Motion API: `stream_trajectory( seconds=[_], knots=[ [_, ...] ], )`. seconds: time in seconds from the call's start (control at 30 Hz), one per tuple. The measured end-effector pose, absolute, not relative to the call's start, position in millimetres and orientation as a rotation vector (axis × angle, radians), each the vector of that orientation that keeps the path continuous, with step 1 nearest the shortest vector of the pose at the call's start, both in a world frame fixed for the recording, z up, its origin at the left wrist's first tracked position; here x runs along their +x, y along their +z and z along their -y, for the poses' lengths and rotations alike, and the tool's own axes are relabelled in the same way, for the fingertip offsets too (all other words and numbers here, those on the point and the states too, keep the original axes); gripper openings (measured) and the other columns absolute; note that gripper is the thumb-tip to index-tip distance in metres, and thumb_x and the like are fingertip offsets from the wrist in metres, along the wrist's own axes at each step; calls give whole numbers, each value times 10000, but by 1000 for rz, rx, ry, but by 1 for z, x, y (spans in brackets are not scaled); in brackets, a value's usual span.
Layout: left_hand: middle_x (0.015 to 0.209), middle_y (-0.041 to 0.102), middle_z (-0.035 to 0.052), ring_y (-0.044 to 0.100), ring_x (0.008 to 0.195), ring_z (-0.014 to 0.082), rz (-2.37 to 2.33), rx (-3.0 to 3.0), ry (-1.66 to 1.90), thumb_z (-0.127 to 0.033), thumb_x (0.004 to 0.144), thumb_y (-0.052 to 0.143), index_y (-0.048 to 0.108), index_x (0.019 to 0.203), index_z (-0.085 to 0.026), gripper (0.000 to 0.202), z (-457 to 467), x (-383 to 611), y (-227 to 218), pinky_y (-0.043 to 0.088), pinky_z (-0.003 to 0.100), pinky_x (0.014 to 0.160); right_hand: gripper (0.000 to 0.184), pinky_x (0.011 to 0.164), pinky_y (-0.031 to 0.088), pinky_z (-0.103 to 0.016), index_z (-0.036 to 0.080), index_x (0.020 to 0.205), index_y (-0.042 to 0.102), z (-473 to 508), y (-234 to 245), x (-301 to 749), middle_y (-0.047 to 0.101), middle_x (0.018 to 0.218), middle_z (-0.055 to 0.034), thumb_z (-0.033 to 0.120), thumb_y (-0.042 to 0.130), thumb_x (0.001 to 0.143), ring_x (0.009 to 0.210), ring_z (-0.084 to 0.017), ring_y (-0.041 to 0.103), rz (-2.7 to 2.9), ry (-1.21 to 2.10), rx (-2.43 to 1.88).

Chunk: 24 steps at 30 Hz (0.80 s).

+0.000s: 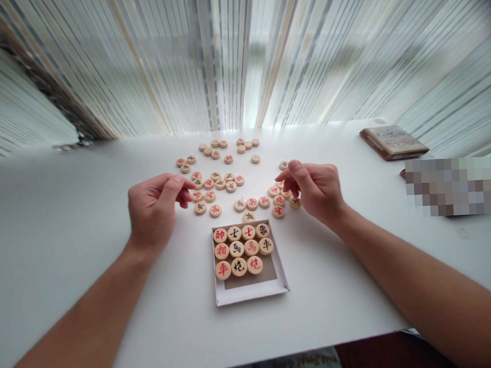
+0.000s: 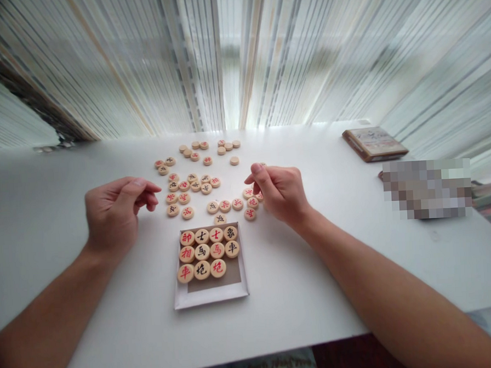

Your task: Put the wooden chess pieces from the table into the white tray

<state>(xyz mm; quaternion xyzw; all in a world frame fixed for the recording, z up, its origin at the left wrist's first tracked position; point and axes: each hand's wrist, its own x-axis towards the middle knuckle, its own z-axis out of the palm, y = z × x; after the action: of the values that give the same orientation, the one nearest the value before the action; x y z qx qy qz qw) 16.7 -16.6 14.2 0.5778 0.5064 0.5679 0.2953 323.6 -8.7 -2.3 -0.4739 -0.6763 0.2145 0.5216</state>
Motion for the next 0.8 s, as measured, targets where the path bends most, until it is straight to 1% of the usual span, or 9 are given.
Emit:
stream_trajectory(
  seconds=[0.07,0.2,0.33,0.43,0.63,0.8],
  knots=[
    [623,704,2,622,559,121,-1352,1528,1515,-239,949,675,836,756,-240,252,16,17,14,492,233,542,691,462,441,-274,188,764,845,9,-1,323,698,578,-50,738,541,1052,520,-170,664,1641,499,-1152],
    [618,711,19,618,545,126,-1353,1541,1462,-263,926,682,825,736,-200,245,18,22,13,495,241,535,685,462,433,-281,196,721,822,10,1,320,689,553,-47,729,545,1051,502,-174,651,1714,471,-1185],
    [632,730,27,633,549,130,-1371,1565,1405,-273,913,683,820,749,-174,235,22,27,14,517,246,563,662,474,439,-287,204,693,802,12,3,318,695,557,-45,687,547,1066,495,-171,645,1765,447,-1168],
    [622,726,24,631,545,127,-1386,1576,1398,-275,907,684,819,752,-168,232,24,28,16,512,240,560,640,473,439,-285,201,703,807,11,3,320,692,554,-43,663,560,1070,490,-168,639,1767,436,-1161],
    [604,722,25,638,536,133,-1391,1582,1393,-273,905,678,821,742,-167,241,25,30,17,520,240,553,645,448,424,-284,198,732,829,9,-1,323,688,549,-44,682,560,1062,472,-168,621,1724,442,-1194],
    [590,718,22,646,529,136,-1383,1627,1386,-255,912,663,829,742,-174,251,26,32,16,526,239,545,630,454,418,-280,198,722,823,9,1,321,690,555,-43,660,569,1067,471,-159,610,1739,443,-1180]
  ],
)
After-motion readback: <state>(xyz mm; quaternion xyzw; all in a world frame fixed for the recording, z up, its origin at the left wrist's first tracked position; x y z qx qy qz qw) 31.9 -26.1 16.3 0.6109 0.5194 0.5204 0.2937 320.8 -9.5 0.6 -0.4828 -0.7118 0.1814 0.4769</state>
